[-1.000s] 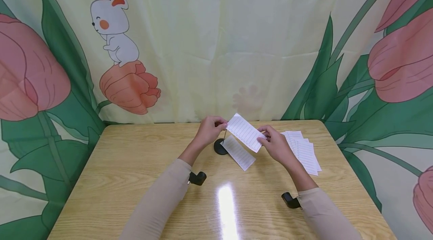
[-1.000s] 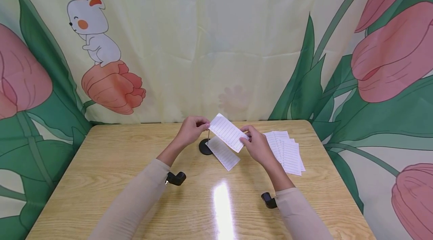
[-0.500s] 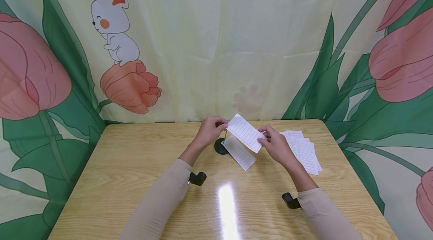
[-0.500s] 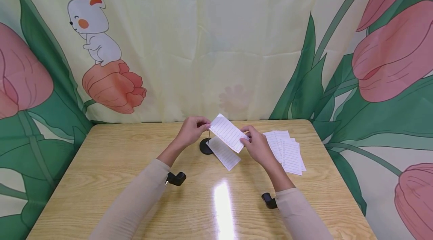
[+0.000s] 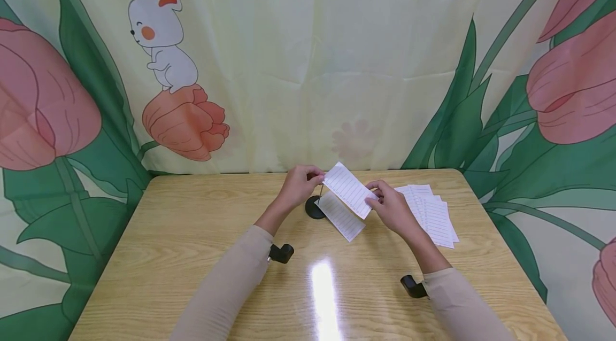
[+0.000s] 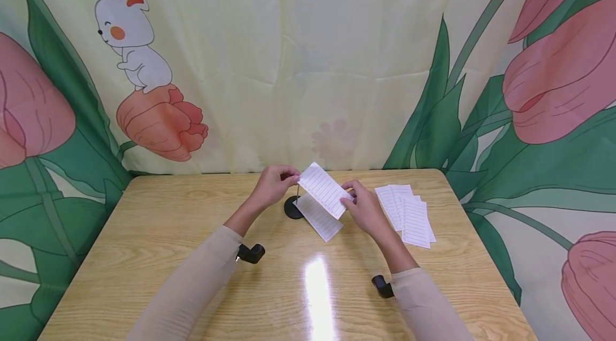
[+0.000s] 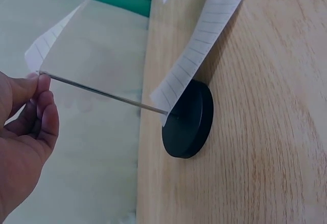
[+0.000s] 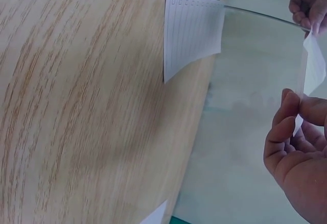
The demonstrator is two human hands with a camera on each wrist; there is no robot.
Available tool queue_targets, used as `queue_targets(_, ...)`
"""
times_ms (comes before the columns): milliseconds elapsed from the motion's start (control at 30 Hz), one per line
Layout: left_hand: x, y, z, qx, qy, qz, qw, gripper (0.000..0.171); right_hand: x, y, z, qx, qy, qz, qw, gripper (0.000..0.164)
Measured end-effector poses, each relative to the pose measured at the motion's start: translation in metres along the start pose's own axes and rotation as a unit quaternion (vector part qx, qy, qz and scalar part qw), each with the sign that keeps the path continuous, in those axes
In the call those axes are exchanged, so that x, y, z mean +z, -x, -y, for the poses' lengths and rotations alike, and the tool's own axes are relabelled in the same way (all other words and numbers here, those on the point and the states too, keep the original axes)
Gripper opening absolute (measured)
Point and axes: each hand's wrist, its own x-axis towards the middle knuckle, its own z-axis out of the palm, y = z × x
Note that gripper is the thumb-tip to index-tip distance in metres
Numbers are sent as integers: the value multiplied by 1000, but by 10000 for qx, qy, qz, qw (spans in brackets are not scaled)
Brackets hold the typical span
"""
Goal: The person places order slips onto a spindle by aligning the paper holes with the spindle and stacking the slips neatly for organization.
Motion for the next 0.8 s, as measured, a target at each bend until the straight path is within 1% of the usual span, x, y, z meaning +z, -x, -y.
queue_targets(100,0,0,0,29,24,6,10000,15,0,0,0,-48,35,-19,10000,28)
queue_targets(300,0,1,0,26,100,40,9999,15,1,1,1,-15,22,-3,10000,28)
queue_targets(533,0,0,0,-4,46,26,10000,15,1,1,2,-30,33,-29,10000,28)
queue_targets(800,2,-1,4,34,-309,19,9995,11,3,1,0,2,84,-49,10000,28)
